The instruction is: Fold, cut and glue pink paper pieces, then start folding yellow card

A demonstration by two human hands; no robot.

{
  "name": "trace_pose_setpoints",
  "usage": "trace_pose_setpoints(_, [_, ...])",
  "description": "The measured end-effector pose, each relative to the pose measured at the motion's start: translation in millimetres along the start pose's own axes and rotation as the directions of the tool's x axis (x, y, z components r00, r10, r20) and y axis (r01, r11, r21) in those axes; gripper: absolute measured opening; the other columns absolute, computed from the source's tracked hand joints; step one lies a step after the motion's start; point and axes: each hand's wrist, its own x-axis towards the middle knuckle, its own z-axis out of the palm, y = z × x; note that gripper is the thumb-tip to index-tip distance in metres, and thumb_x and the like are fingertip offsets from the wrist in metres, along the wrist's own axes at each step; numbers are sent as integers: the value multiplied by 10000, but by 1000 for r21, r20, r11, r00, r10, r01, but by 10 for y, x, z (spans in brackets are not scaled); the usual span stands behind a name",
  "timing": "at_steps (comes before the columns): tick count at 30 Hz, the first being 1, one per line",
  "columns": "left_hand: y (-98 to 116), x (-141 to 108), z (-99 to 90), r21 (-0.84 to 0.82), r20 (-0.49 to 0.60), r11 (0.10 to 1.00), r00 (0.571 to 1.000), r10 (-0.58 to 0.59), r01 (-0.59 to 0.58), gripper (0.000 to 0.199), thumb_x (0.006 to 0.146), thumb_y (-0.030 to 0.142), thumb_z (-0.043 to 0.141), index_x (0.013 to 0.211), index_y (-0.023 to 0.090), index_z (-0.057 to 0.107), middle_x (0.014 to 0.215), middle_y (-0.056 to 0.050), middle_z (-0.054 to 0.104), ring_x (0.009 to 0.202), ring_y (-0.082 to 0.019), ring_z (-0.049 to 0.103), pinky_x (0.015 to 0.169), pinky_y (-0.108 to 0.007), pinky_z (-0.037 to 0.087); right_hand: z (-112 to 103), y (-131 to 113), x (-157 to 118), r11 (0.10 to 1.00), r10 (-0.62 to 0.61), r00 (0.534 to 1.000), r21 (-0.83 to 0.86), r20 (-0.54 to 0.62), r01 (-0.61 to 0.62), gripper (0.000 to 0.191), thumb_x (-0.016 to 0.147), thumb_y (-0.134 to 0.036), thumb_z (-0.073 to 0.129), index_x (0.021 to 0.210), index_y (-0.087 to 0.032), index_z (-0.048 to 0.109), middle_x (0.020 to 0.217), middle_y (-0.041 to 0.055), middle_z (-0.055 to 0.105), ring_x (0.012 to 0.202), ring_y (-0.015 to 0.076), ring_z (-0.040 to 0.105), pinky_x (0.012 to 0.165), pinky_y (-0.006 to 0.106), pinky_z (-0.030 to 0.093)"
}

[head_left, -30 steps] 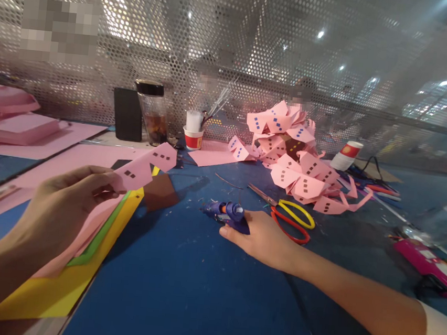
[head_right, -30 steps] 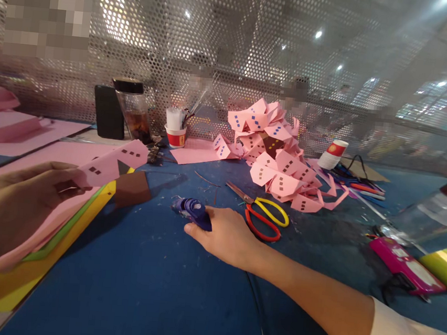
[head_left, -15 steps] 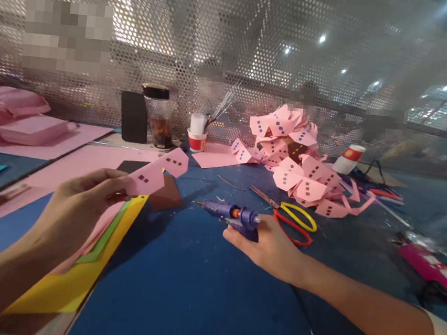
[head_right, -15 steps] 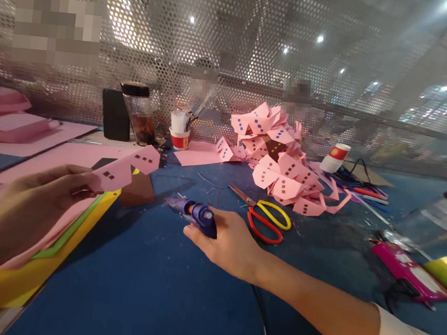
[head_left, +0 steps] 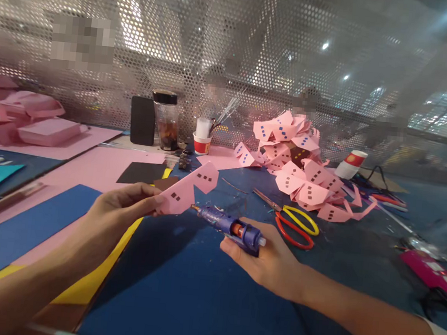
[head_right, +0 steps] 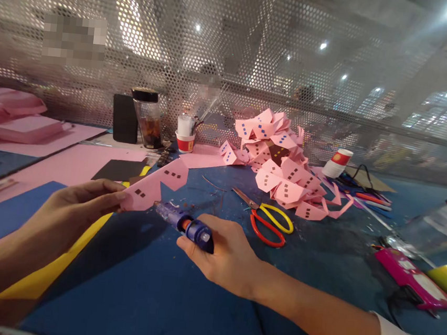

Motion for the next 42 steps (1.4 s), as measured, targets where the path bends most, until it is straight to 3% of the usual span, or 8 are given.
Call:
trace_pose_setpoints(17, [-24,-14,37,132,62,988,996,68,-75,193,840,423,704,849,229,709,833,12,664,832,-156,578,774,-260,408,46,-28,7,999,-45,999,-14,-28,45,267,917,-378,602,756,-205,475,666,-50,460,593,88,398,564,229,334])
trace_pose_setpoints(42, [-18,-19,48,102,76,993,996,46,-54,190,809,419,731,829,231,705,814,10,660,819,-170,581,764,-265,408,50,-26,3,997,-74,996,-11,-40,74,247,915,-353,601,755,-199,494,672,-45,493,585,85,421,555,229,335])
